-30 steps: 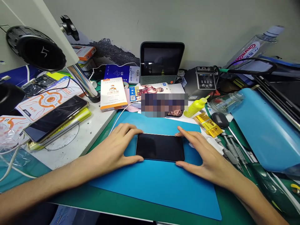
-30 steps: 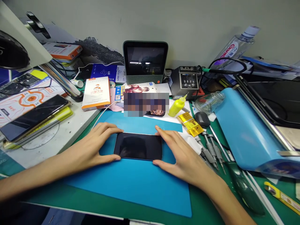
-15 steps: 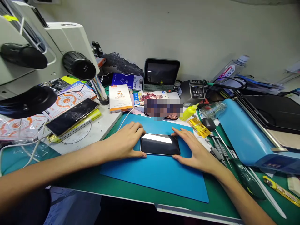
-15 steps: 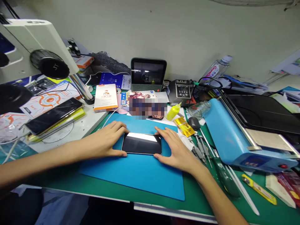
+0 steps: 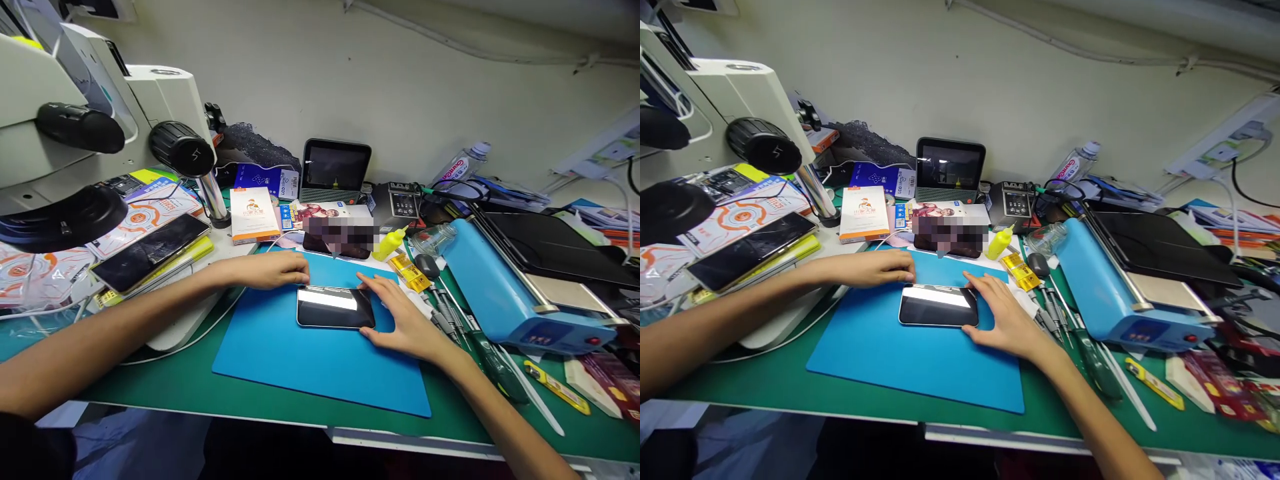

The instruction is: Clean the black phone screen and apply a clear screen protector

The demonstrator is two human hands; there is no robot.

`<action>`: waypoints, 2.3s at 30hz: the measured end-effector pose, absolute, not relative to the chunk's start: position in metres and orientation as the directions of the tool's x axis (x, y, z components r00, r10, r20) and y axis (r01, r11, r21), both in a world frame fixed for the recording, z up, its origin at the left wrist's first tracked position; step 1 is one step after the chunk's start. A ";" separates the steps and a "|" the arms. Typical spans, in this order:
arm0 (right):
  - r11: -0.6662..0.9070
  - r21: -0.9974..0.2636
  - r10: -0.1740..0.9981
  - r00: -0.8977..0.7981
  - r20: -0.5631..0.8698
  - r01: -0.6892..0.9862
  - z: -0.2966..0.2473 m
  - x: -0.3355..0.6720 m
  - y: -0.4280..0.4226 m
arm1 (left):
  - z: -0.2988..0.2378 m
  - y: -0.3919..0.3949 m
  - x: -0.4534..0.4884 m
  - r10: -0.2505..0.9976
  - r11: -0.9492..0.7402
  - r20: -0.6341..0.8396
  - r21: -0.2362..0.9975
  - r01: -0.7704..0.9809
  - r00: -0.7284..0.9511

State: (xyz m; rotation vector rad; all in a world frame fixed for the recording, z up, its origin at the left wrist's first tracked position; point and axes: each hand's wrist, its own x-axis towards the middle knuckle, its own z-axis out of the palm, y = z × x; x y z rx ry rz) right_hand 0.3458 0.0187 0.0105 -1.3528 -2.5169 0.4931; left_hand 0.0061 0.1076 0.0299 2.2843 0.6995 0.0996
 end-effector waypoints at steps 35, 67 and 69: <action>0.492 -0.264 0.841 -0.374 0.391 0.829 0.007 0.256 -0.063 | 0.013 0.107 0.003 0.577 -0.551 -0.016 0.730 0.405 0.816; 0.465 -0.139 0.877 -0.433 0.208 0.874 0.006 0.238 -0.043 | 0.006 0.106 0.006 0.587 -0.555 -0.013 0.721 0.414 0.809; 0.473 -0.132 0.869 -0.436 0.234 0.871 0.004 0.239 -0.051 | 0.006 0.106 0.006 0.588 -0.555 -0.010 0.722 0.412 0.809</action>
